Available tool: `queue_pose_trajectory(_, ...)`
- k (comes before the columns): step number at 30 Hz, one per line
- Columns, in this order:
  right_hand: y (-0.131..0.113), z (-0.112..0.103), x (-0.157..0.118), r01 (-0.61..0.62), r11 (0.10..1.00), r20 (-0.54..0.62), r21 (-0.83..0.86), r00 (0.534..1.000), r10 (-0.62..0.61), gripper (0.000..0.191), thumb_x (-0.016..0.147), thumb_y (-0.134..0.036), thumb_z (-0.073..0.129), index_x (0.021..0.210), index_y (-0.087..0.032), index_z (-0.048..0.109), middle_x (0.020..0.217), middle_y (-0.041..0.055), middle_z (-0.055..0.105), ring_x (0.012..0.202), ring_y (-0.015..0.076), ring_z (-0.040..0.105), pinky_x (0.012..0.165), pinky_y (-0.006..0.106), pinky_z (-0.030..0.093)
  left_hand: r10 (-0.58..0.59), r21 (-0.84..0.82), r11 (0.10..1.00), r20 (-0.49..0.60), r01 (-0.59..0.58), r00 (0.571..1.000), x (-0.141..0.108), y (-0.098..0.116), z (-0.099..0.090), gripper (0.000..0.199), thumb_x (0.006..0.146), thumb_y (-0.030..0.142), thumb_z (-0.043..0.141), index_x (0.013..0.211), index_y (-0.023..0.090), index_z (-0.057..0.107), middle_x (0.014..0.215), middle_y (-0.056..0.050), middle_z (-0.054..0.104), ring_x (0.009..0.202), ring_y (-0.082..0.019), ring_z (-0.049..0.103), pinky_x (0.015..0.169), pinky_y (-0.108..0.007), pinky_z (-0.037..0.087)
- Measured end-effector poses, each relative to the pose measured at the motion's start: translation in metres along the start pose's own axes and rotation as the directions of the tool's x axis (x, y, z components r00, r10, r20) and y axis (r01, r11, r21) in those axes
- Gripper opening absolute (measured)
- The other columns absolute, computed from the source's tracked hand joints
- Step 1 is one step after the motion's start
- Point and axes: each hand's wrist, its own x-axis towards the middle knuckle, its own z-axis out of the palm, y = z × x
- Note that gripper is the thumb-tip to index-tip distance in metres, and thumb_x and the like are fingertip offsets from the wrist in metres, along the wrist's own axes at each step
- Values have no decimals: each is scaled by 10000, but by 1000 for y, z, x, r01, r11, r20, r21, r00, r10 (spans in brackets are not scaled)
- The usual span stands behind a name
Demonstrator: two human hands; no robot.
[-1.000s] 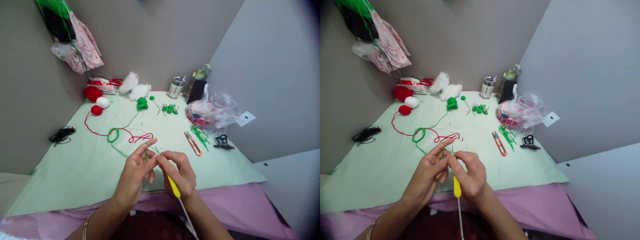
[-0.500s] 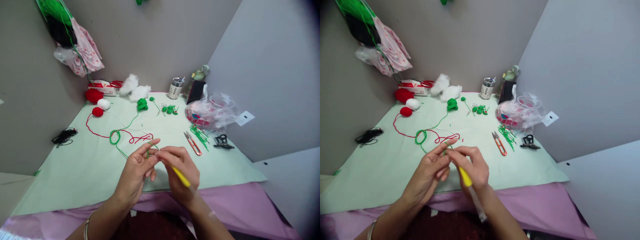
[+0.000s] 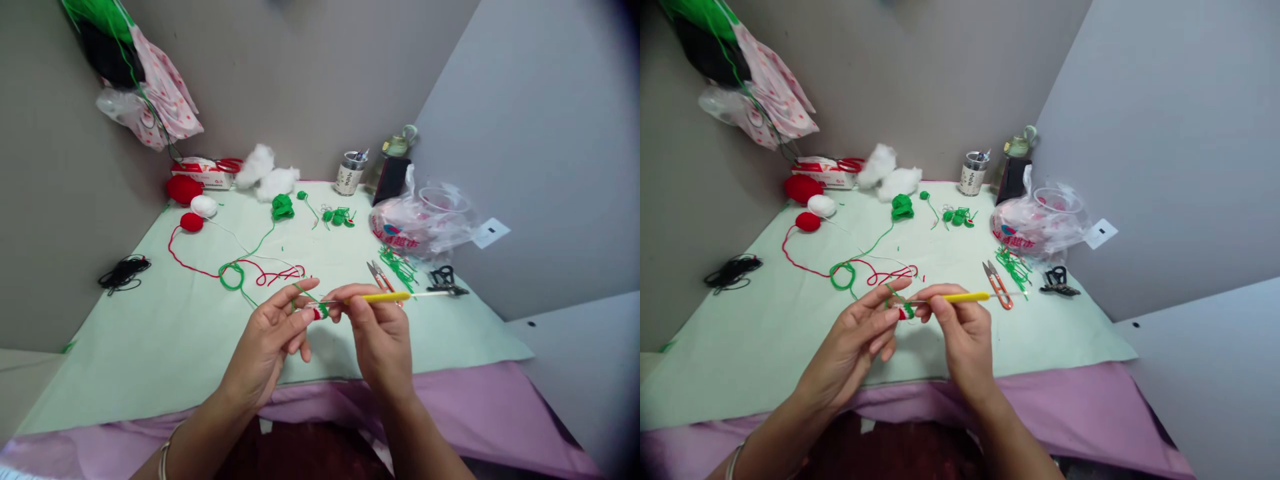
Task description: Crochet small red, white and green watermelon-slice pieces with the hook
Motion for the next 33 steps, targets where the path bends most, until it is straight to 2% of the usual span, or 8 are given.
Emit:
queue_pose_trajectory(4,-2,-4,-1,-47,997,10,67,999,47,241,1068,-343,576,955,-216,747,890,40,771,714,155,703,668,297,597,21,45,999,0,-21,1000,0,2,-1,313,820,201,869,1129,217,829,847,36,620,468,5,379,457,-150,507)
queue_pose_trajectory(8,-8,-3,-8,172,953,64,-247,985,-161,208,1078,-216,531,1043,-235,735,928,35,772,787,160,714,723,307,601,102,153,983,-23,-98,994,-1,-2,-5,335,850,216,851,1181,233,810,844,39,598,510,-21,468,506,-163,531)
queue_pose_trajectory(15,4,2,-16,617,489,331,-617,767,-550,265,1005,-92,611,1210,-215,726,1019,100,760,932,214,724,770,344,620,55,51,997,-21,-53,998,-1,-9,-6,488,794,209,899,1262,214,762,721,74,569,460,-23,445,423,-129,459)
queue_pose_trajectory(19,3,-1,-11,427,778,126,-460,899,-419,242,1035,-129,573,1130,-250,759,980,69,742,882,192,706,740,331,606,-138,-146,980,18,139,990,1,-1,-7,415,795,154,883,1199,135,790,612,105,491,426,8,203,358,-74,337)
queue_pose_trajectory(23,0,-1,-5,183,976,11,-117,983,-183,225,1062,-201,551,1008,-249,764,892,33,734,750,161,675,666,301,580,-95,-114,989,33,98,995,2,-1,-5,357,795,163,887,1145,165,817,697,78,563,415,21,229,348,-80,346)
queue_pose_trajectory(28,7,5,-10,348,866,103,-358,937,-334,263,1020,-108,603,1138,-271,771,992,47,785,931,192,740,788,325,620,4,-42,999,-12,-5,1000,3,-12,-2,377,772,195,917,1138,218,829,777,61,614,419,15,343,394,-117,452)
queue_pose_trajectory(31,9,3,-14,500,678,220,-539,860,-460,336,983,-77,650,1214,-289,769,1075,70,781,963,209,744,797,340,627,-62,-123,990,5,62,998,6,-12,-5,372,763,192,923,1126,190,840,634,91,516,409,11,295,382,-97,419)
queue_pose_trajectory(33,8,0,-14,489,680,194,-547,864,-465,309,990,-96,643,1192,-286,779,1055,71,779,940,214,741,779,349,623,-134,-184,973,26,137,991,9,-9,-7,333,758,191,925,1081,151,853,616,91,494,417,19,257,375,-76,381)
